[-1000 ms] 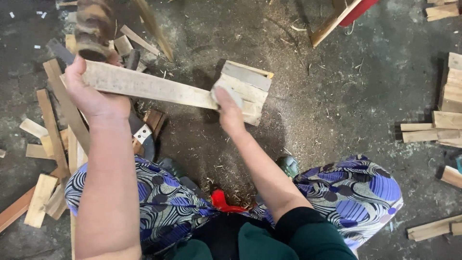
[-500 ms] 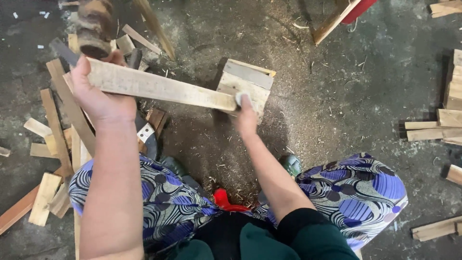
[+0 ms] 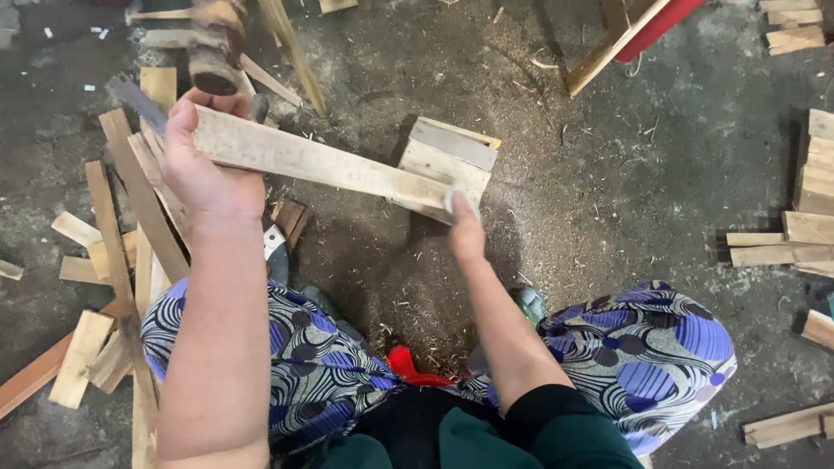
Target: The person is sanding various wooden slats and pieces by hand using sandpaper to smooth the surfaces.
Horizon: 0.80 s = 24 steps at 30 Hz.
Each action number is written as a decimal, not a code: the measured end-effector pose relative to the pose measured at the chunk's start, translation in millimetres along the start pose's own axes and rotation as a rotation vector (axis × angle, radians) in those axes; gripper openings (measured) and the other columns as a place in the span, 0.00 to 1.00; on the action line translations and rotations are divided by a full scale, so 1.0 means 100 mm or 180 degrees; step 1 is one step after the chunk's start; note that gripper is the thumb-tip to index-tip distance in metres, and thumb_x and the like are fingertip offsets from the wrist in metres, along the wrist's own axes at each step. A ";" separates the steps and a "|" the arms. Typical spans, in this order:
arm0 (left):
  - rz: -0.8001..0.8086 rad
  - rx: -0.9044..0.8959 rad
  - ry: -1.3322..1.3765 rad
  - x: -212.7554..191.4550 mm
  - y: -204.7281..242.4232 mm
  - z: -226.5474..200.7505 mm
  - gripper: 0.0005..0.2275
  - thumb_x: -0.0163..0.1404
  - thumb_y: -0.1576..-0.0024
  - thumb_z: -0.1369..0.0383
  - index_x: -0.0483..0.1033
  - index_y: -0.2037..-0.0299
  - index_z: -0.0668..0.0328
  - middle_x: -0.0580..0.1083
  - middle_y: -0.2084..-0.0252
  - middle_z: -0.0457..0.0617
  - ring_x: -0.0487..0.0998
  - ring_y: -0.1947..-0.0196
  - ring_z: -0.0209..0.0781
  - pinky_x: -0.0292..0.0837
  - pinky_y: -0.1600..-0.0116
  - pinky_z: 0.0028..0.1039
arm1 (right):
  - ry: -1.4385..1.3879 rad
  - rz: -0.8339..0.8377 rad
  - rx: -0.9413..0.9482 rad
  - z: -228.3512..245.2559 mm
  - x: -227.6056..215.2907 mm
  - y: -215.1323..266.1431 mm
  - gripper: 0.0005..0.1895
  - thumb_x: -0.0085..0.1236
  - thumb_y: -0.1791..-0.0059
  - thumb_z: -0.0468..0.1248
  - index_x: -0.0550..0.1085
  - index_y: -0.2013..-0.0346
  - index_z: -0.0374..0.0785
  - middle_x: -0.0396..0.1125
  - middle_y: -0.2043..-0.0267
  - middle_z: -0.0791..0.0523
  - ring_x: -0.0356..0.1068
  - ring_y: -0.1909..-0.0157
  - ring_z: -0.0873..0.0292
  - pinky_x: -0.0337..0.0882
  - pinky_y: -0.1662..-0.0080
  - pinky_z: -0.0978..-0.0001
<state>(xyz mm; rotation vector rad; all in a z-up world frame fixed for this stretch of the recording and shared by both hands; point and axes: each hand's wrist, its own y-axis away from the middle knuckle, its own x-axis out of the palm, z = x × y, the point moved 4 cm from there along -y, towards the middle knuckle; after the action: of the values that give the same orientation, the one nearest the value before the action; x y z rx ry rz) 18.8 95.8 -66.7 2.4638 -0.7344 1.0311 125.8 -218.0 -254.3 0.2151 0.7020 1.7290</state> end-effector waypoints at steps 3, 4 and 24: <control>0.0118 0.0015 0.0003 0.04 0.04 0.00 0.12 0.41 0.41 0.70 0.71 0.51 0.67 0.76 0.59 0.58 0.79 0.56 0.49 0.74 0.43 0.37 | 0.1606 -0.0352 -0.0436 -0.87 -0.30 -0.85 0.24 0.36 0.43 0.46 0.69 0.34 0.54 0.68 0.39 0.45 0.70 0.42 0.46 0.68 0.41 0.60; 0.0062 -0.0012 -0.0061 0.04 0.05 0.00 0.12 0.41 0.41 0.70 0.73 0.51 0.65 0.76 0.60 0.57 0.79 0.56 0.50 0.74 0.44 0.37 | 0.1348 -0.0429 -0.0794 -0.75 -0.31 -0.85 0.21 0.41 0.45 0.42 0.73 0.40 0.47 0.72 0.46 0.47 0.73 0.47 0.47 0.70 0.45 0.60; 0.0207 0.0176 0.0030 0.29 0.24 0.00 0.09 0.46 0.43 0.73 0.75 0.56 0.67 0.77 0.63 0.56 0.79 0.58 0.49 0.72 0.45 0.38 | -0.2386 0.1401 -0.0286 0.54 -0.13 -0.13 0.32 0.58 0.61 0.30 0.71 0.41 0.29 0.70 0.45 0.43 0.70 0.44 0.44 0.72 0.42 0.54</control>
<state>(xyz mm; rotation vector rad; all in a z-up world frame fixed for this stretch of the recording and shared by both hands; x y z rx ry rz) 21.8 66.9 -42.5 2.4949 -0.7980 1.0998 166.6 -210.2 -216.0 0.9523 0.0169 1.8910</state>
